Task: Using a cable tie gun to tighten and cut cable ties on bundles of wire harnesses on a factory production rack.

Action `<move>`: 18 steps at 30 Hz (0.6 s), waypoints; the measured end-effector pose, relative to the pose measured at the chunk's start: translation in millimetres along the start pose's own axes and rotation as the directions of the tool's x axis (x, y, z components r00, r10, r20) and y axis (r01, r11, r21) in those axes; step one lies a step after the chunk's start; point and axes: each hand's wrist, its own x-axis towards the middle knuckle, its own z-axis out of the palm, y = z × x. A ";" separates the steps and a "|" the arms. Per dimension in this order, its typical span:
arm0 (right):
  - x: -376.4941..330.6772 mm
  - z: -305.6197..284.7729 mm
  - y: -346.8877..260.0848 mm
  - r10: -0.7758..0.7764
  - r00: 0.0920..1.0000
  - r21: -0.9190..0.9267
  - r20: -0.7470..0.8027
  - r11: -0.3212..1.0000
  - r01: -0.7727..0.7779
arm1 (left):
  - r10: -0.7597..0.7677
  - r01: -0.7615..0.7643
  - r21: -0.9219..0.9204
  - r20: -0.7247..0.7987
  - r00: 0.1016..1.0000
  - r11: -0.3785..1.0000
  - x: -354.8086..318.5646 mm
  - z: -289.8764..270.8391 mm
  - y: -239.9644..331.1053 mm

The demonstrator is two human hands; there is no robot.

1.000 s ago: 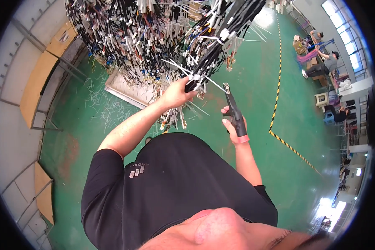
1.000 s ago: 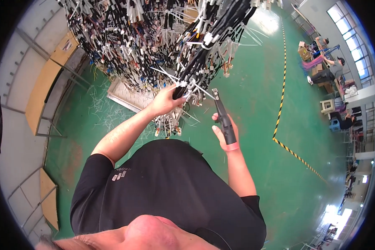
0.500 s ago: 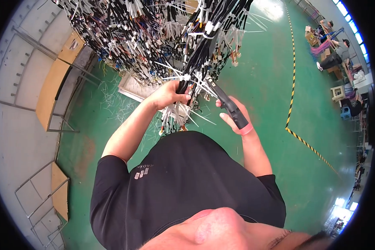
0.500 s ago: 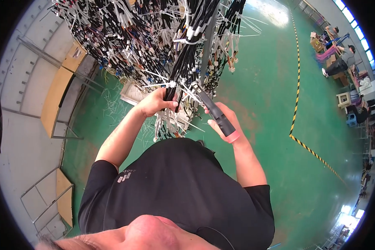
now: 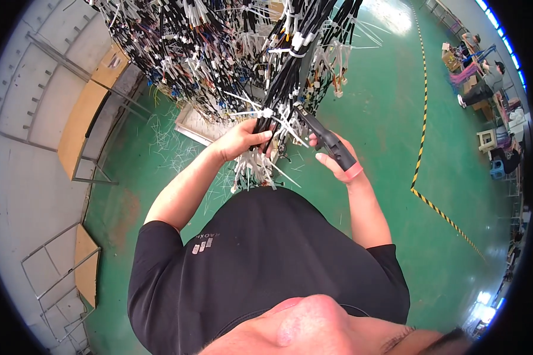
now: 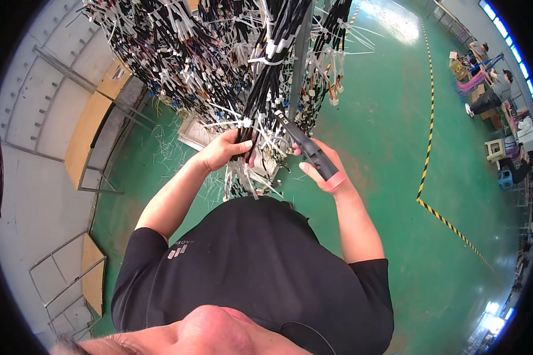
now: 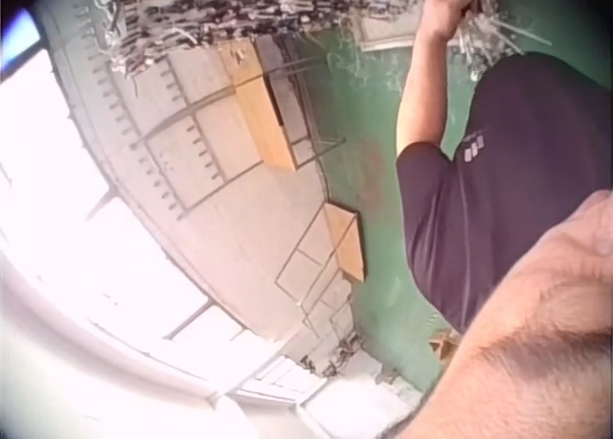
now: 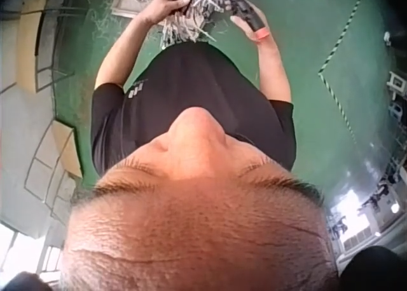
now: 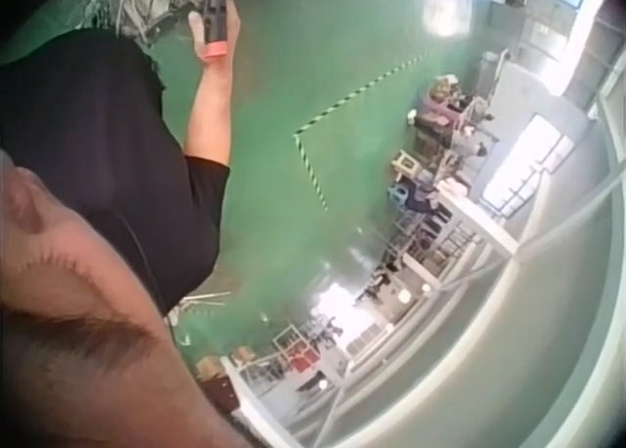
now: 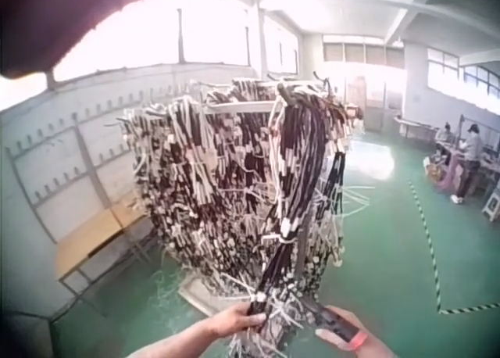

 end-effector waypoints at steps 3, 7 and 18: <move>1.5 9.3 16.6 -0.048 0.999 0.102 -0.017 0.994 0.050 | -0.041 0.040 -0.082 -0.018 0.999 0.996 -3.2 -0.8 1.6; 14.3 20.3 34.5 -0.155 0.987 0.121 -0.032 0.980 0.158 | -0.040 0.073 -0.246 0.134 0.990 0.967 -9.9 -20.5 5.2; 20.7 41.7 41.6 -0.156 0.988 0.226 -0.006 0.962 0.154 | -0.065 0.063 -0.109 -0.016 0.998 0.992 -26.8 -11.6 28.5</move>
